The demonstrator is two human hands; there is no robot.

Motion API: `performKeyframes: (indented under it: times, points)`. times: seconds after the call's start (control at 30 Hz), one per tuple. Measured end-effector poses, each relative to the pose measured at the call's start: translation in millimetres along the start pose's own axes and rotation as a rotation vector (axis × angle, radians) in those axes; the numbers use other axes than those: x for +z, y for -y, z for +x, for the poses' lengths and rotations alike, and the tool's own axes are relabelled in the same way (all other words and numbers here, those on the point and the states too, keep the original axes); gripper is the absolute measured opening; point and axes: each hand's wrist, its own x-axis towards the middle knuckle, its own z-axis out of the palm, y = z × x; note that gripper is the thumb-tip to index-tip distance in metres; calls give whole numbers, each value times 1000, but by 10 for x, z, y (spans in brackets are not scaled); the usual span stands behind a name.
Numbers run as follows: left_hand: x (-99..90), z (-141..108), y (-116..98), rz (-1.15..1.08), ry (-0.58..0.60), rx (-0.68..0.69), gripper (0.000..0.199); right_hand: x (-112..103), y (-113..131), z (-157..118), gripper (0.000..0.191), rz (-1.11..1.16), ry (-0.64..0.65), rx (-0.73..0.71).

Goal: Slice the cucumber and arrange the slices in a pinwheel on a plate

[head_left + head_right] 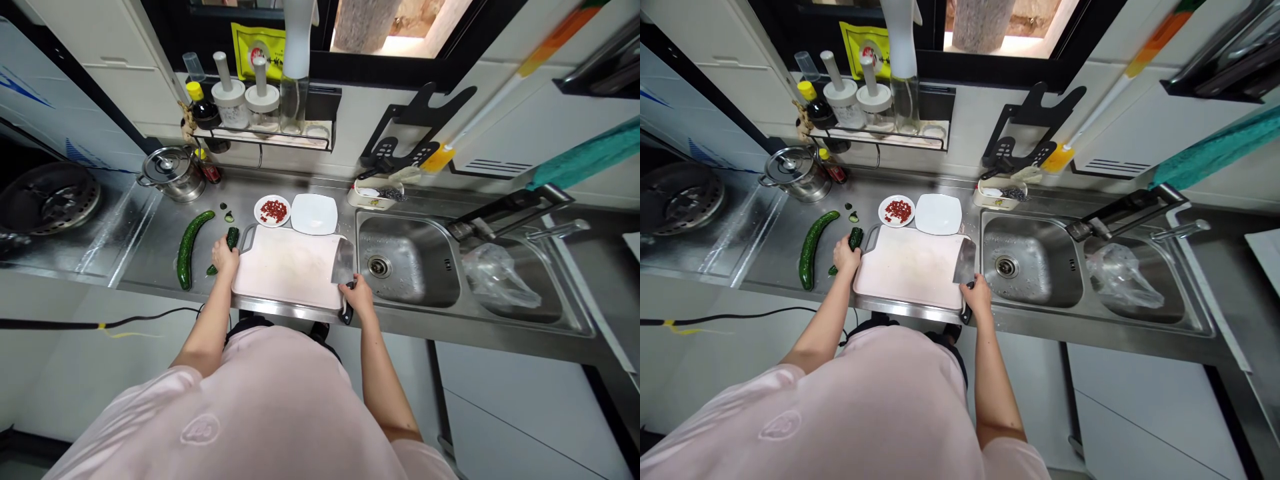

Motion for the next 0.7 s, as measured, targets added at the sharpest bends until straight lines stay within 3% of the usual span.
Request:
performKeyframes:
  times: [0.17, 0.37, 0.7]
  points:
    - [-118, -44, -64, -36, 9, 107, 54, -2, 9, 27, 30, 14, -2, 40]
    - [-130, -193, -209, -123, 59, 279, 57, 19, -26, 29, 35, 119, -61, 60]
    - [11, -616, -476, -183, 264, 542, 58, -11, 11, -46, 35, 268, -111, 79]
